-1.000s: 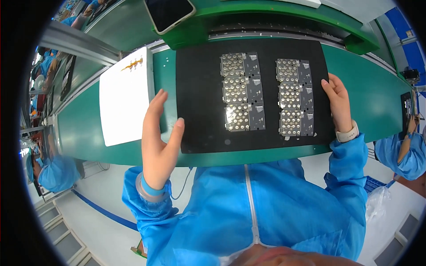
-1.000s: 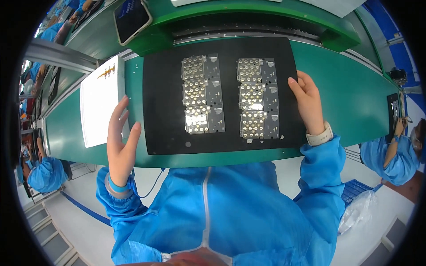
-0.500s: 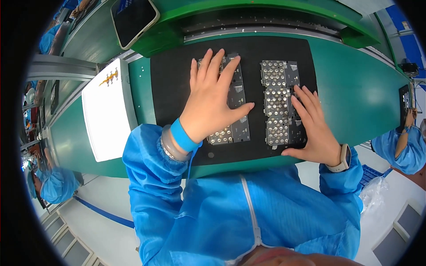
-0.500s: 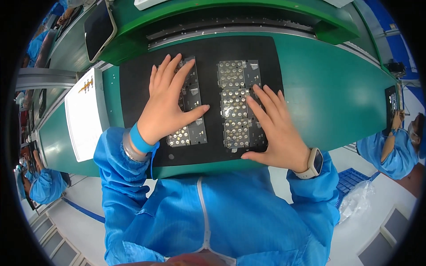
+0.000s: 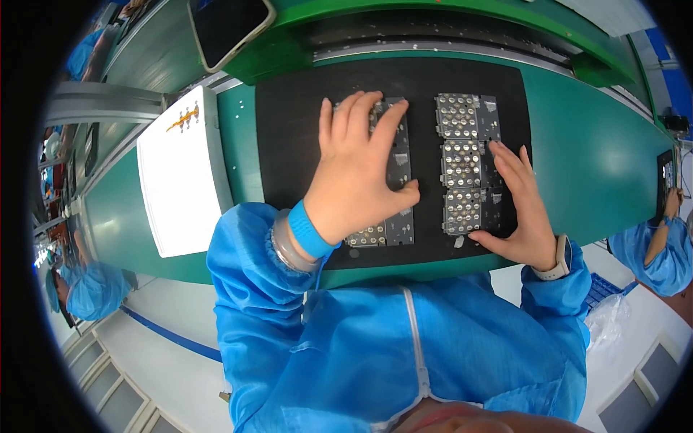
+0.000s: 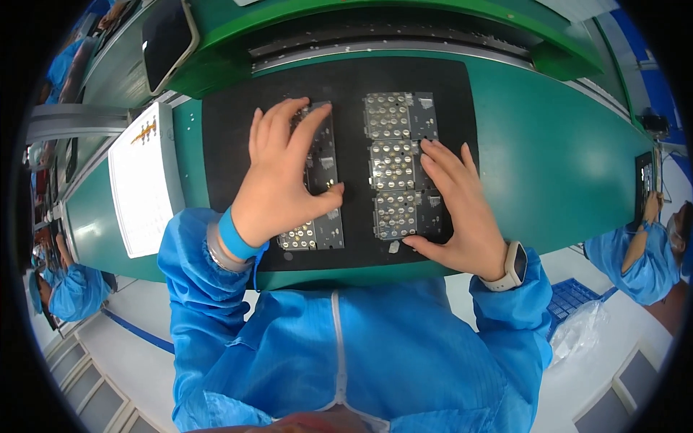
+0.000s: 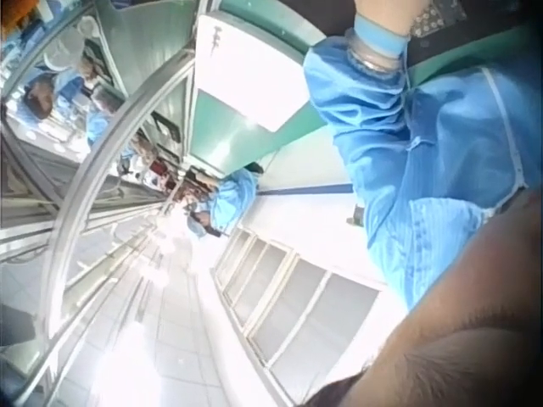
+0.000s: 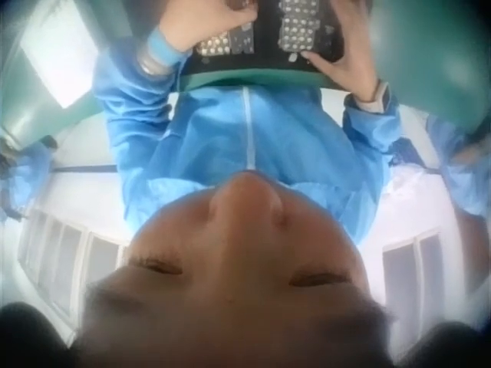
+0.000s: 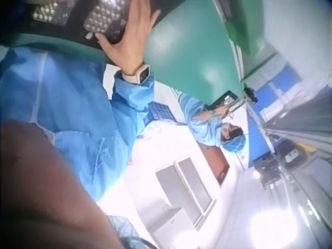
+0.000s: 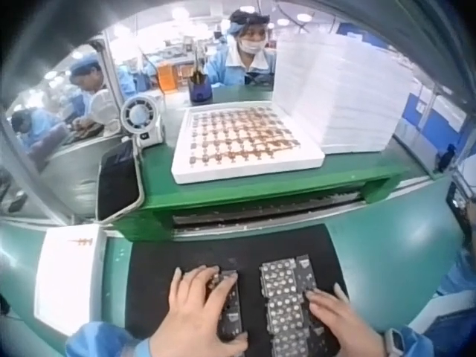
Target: The person assembles electronic components by hand, connecting flexible cables to printed circuit boards.
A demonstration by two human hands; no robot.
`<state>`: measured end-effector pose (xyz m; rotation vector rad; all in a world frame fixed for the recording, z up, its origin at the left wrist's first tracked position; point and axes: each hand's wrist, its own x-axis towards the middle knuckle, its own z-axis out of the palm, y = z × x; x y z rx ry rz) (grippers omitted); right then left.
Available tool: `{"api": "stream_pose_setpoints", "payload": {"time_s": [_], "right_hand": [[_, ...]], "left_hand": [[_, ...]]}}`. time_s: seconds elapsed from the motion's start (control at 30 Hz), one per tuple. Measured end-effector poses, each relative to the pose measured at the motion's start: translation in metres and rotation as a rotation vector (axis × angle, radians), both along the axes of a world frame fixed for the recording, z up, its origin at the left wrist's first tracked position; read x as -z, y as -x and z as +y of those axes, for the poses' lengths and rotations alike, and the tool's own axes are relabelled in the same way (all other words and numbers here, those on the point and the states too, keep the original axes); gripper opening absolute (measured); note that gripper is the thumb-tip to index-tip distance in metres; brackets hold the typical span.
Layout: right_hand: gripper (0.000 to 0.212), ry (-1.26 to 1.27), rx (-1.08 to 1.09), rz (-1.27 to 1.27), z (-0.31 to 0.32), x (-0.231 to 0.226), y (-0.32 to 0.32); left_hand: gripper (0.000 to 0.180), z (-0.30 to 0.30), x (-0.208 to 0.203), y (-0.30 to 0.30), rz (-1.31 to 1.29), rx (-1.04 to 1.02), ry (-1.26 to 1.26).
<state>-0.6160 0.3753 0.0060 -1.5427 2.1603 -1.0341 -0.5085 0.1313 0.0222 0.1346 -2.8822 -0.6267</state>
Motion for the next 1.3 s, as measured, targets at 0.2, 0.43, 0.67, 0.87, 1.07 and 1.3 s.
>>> {"api": "stream_pose_setpoints", "payload": {"time_s": [0.2, 0.43, 0.67, 0.87, 1.07, 1.3], "right_hand": [[0.094, -0.017, 0.061, 0.071, 0.003, -0.009, 0.001], [0.02, 0.08, 0.214, -0.073, 0.006, -0.011, -0.008], [0.017, 0.119, 0.24, -0.011, -0.023, -0.022, -0.019], [0.015, 0.053, 0.264, 0.014, -0.027, -0.025, -0.022], [0.014, 0.043, 0.245, 0.043, -0.036, -0.028, -0.021], [0.015, 0.075, 0.112, 0.091, -0.043, -0.033, -0.006]], "left_hand": [[0.074, -0.013, -0.026, -0.025, 0.045, -0.087, 0.067], [0.018, -0.163, -0.051, -0.094, 0.04, -0.532, 0.332], [0.018, -0.228, -0.035, -0.095, 0.079, -0.274, 0.66], [0.018, -0.238, -0.03, -0.089, 0.066, -0.167, 0.716], [0.015, -0.238, -0.031, -0.088, 0.173, -0.073, 0.712], [0.013, -0.202, -0.056, -0.094, 0.169, -0.053, 0.662]]}}
